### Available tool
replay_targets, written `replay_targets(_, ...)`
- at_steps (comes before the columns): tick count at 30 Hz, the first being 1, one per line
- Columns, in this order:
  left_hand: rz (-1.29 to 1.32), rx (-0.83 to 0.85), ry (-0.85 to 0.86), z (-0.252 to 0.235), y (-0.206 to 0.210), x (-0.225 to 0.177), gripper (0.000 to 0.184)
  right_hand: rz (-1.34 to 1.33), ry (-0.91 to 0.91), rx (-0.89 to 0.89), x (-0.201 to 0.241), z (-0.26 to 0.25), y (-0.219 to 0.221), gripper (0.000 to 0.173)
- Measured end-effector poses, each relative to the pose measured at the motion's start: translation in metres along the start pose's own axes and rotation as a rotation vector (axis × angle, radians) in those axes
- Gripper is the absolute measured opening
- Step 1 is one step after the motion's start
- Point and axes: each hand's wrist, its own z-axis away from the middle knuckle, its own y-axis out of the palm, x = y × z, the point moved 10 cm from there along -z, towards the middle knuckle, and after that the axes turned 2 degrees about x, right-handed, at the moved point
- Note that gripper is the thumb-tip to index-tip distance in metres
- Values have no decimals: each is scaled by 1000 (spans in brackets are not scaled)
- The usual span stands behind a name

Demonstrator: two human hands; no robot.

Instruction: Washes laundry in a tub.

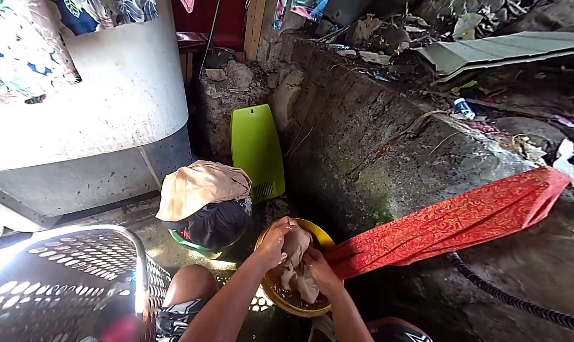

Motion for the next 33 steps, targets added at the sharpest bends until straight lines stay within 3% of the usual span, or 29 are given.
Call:
replay_targets(2,11,145,26,4,15,-6,21,-58,211,-12,-29,-2,17,29)
replay_targets(4,2,288,27,13,32,-9,21,75,391,9,-44,2,24,38)
replay_targets(8,79,443,44,25,44,-17,21,278,323,-28,-61,-23,16,40)
replay_targets(11,190,541,121,35,47,-41,23,248,457,-150,-57,-5,0,38)
replay_targets(14,207,533,170,34,40,-53,26,341,546,-92,-63,0,-10,35)
replay_targets(17,-23,303,253,10,17,-59,26,466,486,40,-54,-7,-6,44)
replay_targets(19,-598,111,250,-8,0,-60,20,728,432,295,-40,-7,4,49)
replay_targets(21,-1267,54,-65,-15,-11,-38,34,851,432,448,-30,-4,1,47)
replay_targets(22,-1411,94,-217,-14,-13,-22,45,854,377,463,-14,-3,-2,41)
replay_targets(23,-1464,148,-270,-11,-11,-8,52,850,272,448,10,-2,-5,33)
replay_targets(25,-1397,291,-180,-7,7,7,61,733,33,345,71,7,-16,22)
replay_targets(27,-1259,401,-79,-6,26,15,64,454,-219,133,135,23,-43,18)
replay_targets(29,-1267,382,-100,-7,27,24,56,147,-431,-53,184,37,-77,19)
replay_targets(31,-1375,334,-232,-13,16,37,43,139,-549,-193,213,45,-97,17)
replay_targets(33,-1416,277,-296,-18,8,40,35,356,-500,-219,209,35,-94,12)
